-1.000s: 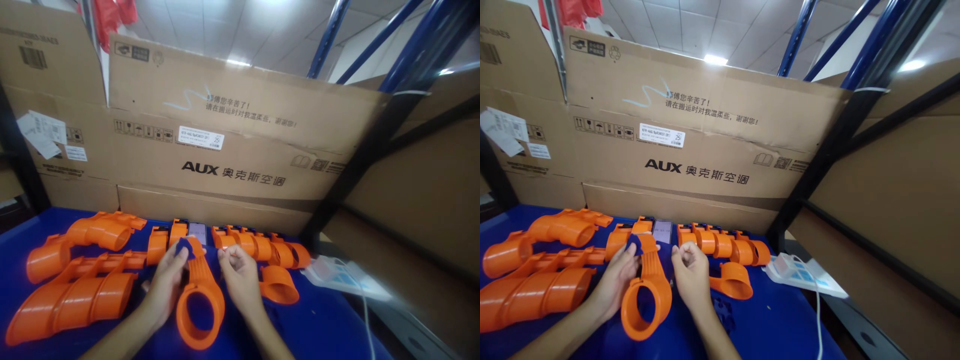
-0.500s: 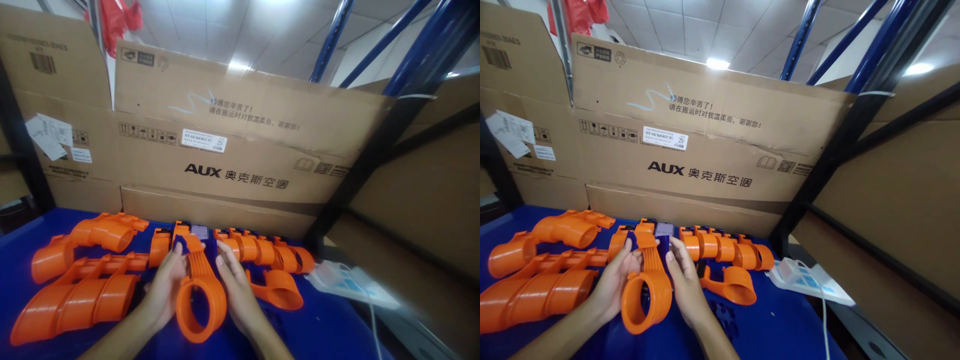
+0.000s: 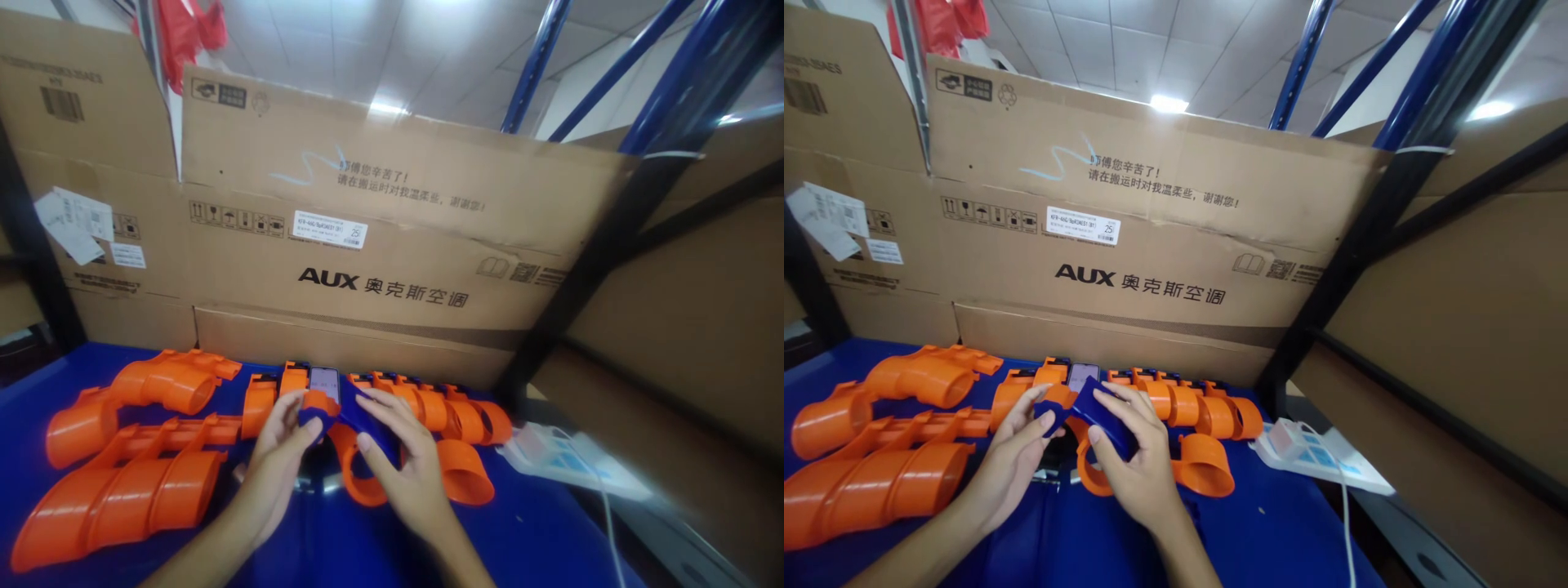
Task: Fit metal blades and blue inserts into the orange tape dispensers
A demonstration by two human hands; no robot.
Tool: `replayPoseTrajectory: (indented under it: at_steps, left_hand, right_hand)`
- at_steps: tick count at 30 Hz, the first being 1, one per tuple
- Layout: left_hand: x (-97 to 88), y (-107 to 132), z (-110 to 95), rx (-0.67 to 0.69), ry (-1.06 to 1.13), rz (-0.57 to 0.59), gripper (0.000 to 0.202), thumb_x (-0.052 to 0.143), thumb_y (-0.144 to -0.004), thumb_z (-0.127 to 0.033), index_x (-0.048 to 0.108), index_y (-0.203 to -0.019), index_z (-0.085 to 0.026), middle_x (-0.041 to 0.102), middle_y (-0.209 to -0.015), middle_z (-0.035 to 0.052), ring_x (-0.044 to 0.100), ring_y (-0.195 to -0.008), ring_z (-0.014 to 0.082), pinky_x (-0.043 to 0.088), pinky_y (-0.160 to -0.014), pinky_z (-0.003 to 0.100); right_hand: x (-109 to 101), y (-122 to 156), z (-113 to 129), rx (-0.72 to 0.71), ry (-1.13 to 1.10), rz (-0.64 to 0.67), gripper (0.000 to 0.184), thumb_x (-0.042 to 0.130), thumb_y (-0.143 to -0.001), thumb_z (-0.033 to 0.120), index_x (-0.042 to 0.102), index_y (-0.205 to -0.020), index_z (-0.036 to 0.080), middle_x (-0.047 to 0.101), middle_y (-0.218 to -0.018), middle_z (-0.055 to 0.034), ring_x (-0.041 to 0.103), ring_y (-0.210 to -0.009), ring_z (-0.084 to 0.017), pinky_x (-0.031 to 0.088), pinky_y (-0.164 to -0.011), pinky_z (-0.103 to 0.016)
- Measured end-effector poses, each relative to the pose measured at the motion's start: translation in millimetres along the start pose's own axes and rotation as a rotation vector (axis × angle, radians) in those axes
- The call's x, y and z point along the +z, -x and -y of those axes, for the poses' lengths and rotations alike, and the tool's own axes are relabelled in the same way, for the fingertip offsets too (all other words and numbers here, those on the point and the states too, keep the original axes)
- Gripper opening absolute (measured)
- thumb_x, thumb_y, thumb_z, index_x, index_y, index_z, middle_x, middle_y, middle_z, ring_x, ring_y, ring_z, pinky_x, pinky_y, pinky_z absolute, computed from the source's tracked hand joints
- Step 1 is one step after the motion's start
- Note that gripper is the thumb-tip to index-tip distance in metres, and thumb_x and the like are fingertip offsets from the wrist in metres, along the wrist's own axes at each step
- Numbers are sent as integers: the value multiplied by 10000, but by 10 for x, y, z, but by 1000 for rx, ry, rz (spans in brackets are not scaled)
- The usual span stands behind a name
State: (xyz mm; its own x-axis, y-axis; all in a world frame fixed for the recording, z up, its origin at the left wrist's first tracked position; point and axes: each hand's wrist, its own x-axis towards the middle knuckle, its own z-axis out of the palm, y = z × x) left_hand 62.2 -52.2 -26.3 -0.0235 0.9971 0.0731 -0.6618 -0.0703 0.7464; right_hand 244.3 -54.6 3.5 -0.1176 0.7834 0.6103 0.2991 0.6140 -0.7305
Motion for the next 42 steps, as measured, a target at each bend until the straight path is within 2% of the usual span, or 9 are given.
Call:
replayPoseTrajectory:
  at_steps: [4, 13, 18, 21, 25, 29, 33, 37, 42]
  left_hand:
    - [-6, 3, 3, -2, -18, -37, 450, 848, -734, -275, 655, -1141, -264, 688, -1205, 41, 603, -1183, 252, 487, -943, 334]
    - [-25, 16, 22, 9, -44, -52, 541, 870, -701, -226, 647, -1190, -289, 684, -1210, 25, 591, -1192, 232, 490, -949, 305]
    - [-33, 21, -9, 11, -63, 18, 545, 858, -717, -227, 656, -1221, -281, 669, -1287, 44, 571, -1258, 254, 480, -998, 304]
    - [-54, 3, -9, 34, -62, 43, 590, 854, -718, -221, 642, -1264, -294, 642, -1358, 51, 544, -1310, 272, 468, -1040, 326]
    - [-110, -24, 2, 75, -78, 107, 611, 837, -724, -213, 631, -1295, -281, 589, -1443, 77, 459, -1398, 319, 392, -1136, 406]
    - [-153, -24, -4, 118, -93, 200, 602, 796, -765, -245, 600, -1334, -270, 528, -1509, 101, 372, -1454, 353, 330, -1180, 467]
    - [-152, -29, -3, 154, -210, 252, 580, 765, -806, -293, 547, -1343, -300, 528, -1506, 90, 415, -1430, 340, 320, -1180, 471]
    - [-152, -61, 21, 233, -397, 144, 437, 779, -803, -294, 572, -1188, -298, 626, -1347, 55, 541, -1310, 291, 401, -1103, 413]
    - [-172, -88, 38, 291, -470, 77, 419, 797, -773, -312, 569, -1123, -280, 663, -1138, 20, 640, -1087, 242, 487, -939, 344]
  right_hand:
    - [-50, -18, 7, -51, 52, 44, 356, 719, -880, 284, 720, -1233, 331, 681, -1292, -85, 606, -1214, -322, 446, -1063, -546]
    - [-28, -17, -15, -30, 55, 119, 365, 697, -902, 269, 701, -1259, 344, 681, -1294, -72, 596, -1225, -312, 433, -1075, -545]
    - [-55, -21, -28, -26, 35, 155, 370, 678, -918, 276, 683, -1286, 317, 677, -1312, -78, 595, -1244, -313, 433, -1090, -547]
    - [-86, -16, -42, -34, 52, 175, 436, 681, -916, 284, 627, -1349, 302, 650, -1359, -80, 584, -1271, -308, 436, -1102, -528]
    - [-128, -3, -44, -49, 156, 196, 592, 703, -896, 308, 498, -1452, 313, 597, -1427, -78, 563, -1301, -309, 437, -1104, -531]
    - [-148, 2, -40, -124, 290, 239, 667, 758, -843, 330, 488, -1453, 309, 628, -1372, -83, 609, -1231, -311, 482, -1060, -505]
    - [-118, 17, -95, -260, 435, 224, 651, 777, -823, 345, 532, -1421, 262, 660, -1239, -119, 646, -1116, -305, 538, -966, -481]
    - [-74, 39, -168, -395, 572, 181, 556, 726, -866, 287, 558, -1395, 253, 641, -1211, -135, 624, -1113, -314, 525, -953, -523]
    - [-58, 50, -186, -455, 599, 164, 573, 717, -874, 260, 527, -1414, 258, 625, -1213, -132, 613, -1113, -307, 525, -941, -529]
